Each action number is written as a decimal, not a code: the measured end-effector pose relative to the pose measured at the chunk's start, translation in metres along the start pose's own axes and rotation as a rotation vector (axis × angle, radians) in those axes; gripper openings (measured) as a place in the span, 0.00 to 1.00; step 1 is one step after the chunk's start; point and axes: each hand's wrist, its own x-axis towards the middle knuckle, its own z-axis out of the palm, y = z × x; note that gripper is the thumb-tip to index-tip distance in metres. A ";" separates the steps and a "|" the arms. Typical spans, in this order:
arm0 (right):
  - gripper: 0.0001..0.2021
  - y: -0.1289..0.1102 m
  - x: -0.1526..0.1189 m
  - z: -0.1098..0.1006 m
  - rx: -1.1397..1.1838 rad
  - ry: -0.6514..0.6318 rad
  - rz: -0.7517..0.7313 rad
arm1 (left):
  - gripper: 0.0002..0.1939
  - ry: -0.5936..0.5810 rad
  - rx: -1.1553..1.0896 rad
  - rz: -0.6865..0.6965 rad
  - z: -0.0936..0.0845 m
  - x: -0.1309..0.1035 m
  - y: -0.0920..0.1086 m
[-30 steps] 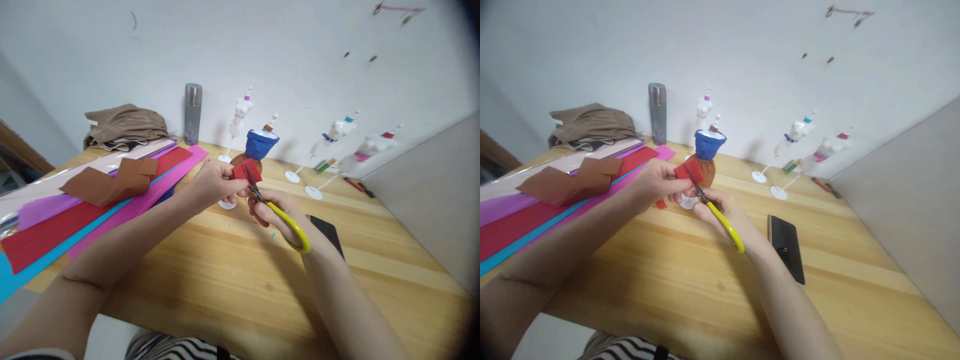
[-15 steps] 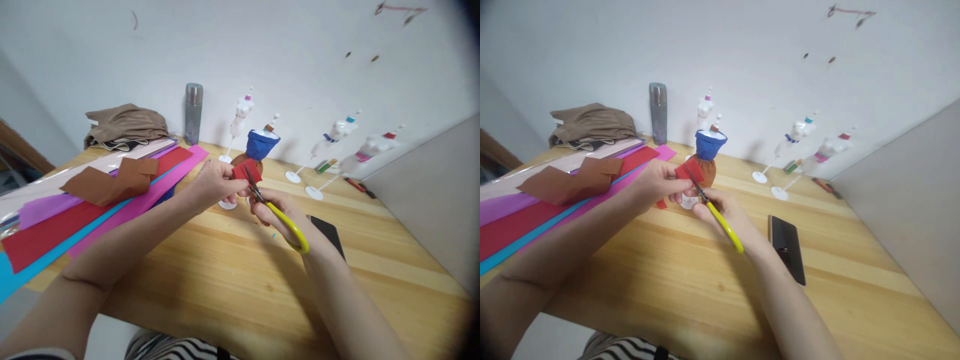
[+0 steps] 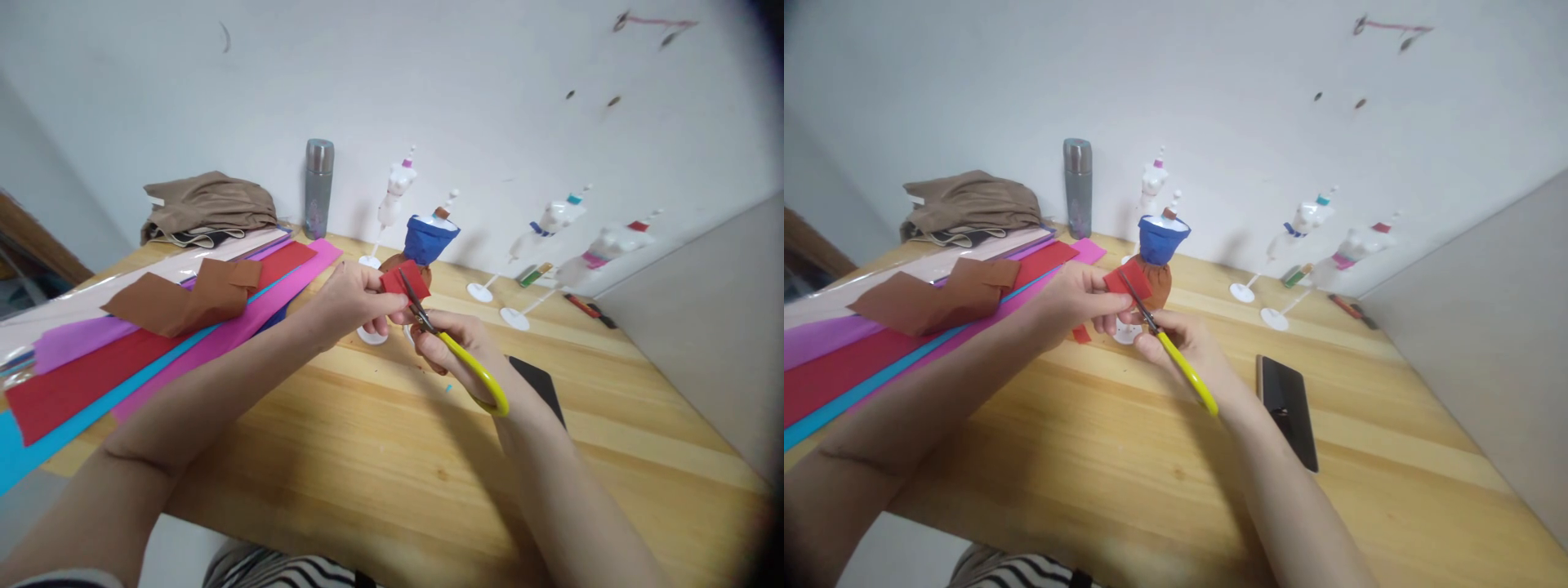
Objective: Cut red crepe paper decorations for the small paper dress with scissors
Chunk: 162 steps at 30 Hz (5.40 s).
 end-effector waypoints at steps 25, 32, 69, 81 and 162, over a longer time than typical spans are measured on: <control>0.24 -0.005 0.000 -0.001 0.003 0.001 0.049 | 0.12 -0.064 -0.085 -0.021 -0.003 0.002 -0.003; 0.27 -0.008 0.000 0.001 0.016 0.013 0.057 | 0.10 -0.095 -0.126 0.002 -0.004 0.002 -0.007; 0.20 -0.003 -0.002 -0.004 0.015 0.038 0.119 | 0.16 0.009 -0.100 0.026 -0.009 0.001 0.002; 0.29 0.012 -0.004 -0.005 0.054 0.085 0.045 | 0.13 0.017 -0.143 0.092 -0.009 0.003 -0.006; 0.28 0.016 -0.007 -0.004 0.191 0.002 0.039 | 0.12 0.067 -0.111 0.165 0.000 -0.002 -0.006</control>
